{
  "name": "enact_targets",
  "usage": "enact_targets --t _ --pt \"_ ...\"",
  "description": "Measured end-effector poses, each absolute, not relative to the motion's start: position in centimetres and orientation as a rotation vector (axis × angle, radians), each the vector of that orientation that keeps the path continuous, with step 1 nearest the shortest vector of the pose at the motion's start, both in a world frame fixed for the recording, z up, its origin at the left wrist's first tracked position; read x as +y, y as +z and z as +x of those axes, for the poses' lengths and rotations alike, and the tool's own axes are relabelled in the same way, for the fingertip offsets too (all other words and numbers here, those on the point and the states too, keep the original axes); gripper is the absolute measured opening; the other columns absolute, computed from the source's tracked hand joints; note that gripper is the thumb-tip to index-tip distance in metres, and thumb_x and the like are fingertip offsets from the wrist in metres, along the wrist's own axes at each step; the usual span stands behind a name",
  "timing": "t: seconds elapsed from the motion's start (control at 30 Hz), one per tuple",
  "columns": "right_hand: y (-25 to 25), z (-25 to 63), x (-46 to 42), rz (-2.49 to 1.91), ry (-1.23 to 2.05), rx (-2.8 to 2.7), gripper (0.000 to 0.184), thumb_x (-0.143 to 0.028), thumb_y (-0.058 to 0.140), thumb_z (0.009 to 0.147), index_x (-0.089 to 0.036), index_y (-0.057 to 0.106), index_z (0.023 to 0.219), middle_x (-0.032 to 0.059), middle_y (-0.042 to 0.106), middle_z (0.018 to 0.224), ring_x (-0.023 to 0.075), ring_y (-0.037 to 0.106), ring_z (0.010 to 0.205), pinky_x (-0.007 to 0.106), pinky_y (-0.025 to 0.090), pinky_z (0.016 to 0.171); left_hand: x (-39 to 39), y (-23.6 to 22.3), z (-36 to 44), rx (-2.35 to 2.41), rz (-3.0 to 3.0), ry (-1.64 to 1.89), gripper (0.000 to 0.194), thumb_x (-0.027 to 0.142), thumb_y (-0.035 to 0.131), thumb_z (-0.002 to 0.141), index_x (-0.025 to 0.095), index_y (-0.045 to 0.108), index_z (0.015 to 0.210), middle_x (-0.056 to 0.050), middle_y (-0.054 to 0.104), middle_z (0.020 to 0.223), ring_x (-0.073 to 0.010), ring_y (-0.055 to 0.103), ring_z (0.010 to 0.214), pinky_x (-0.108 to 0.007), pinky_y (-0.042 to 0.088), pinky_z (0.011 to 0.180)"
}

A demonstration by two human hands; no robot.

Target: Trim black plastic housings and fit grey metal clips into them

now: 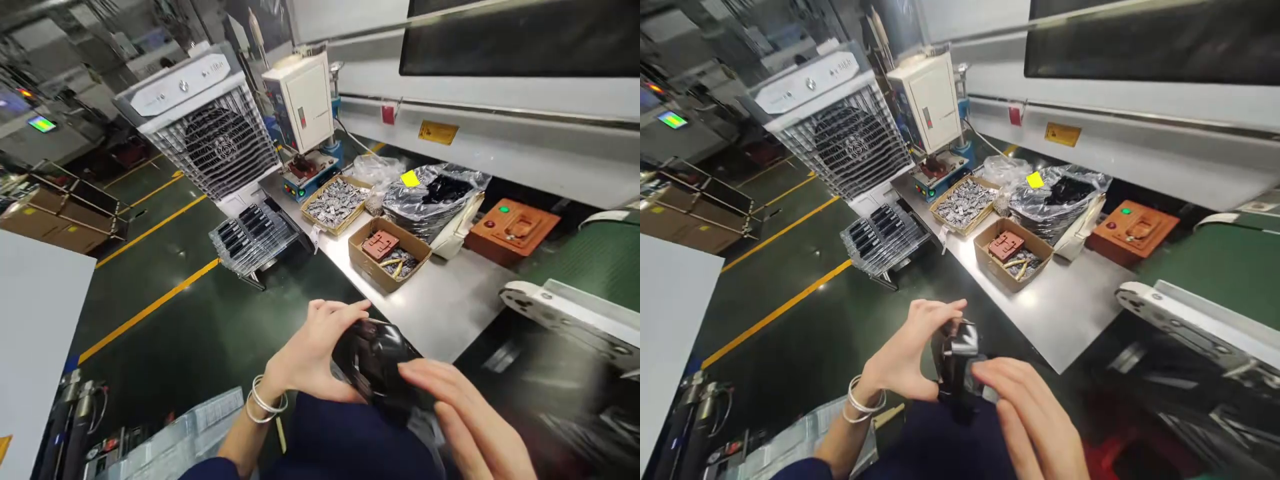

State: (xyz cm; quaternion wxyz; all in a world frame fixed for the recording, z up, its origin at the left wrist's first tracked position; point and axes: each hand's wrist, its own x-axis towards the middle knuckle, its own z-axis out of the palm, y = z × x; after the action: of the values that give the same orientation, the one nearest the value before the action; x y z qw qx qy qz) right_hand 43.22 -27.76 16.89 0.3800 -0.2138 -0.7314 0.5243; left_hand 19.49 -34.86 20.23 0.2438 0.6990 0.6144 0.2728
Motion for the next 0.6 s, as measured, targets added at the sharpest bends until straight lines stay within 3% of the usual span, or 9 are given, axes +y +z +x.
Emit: enact_targets --t 0.27,0.6 --pt "18.8 34.5 -27.2 -0.423 1.264 -1.890 0.031 -0.015 0.055 0.097 -0.020 0.071 0.123 0.0086 0.073 0.108 0.0239 0.070 0.099 0.033 0.060 0.088 -34.9 17.1 13.6 1.534 1.814 0.976 0.081 0.056 0.071 0.081 0.026 0.036 0.147 -0.014 0.053 0.147 -0.0319 0.058 0.119 -0.044 0.035 0.099" --pt "16.1 30.7 -20.0 -0.472 1.255 -1.835 0.031 -0.011 0.057 0.092 -0.018 0.074 0.117 0.0091 0.074 0.099 0.0244 0.071 0.090 0.034 0.061 0.076 -27.3 14.8 9.8 1.417 1.767 0.920 0.095 0.057 0.082 0.072 0.028 0.035 0.150 -0.013 0.054 0.146 -0.0343 0.058 0.123 -0.042 0.035 0.101"
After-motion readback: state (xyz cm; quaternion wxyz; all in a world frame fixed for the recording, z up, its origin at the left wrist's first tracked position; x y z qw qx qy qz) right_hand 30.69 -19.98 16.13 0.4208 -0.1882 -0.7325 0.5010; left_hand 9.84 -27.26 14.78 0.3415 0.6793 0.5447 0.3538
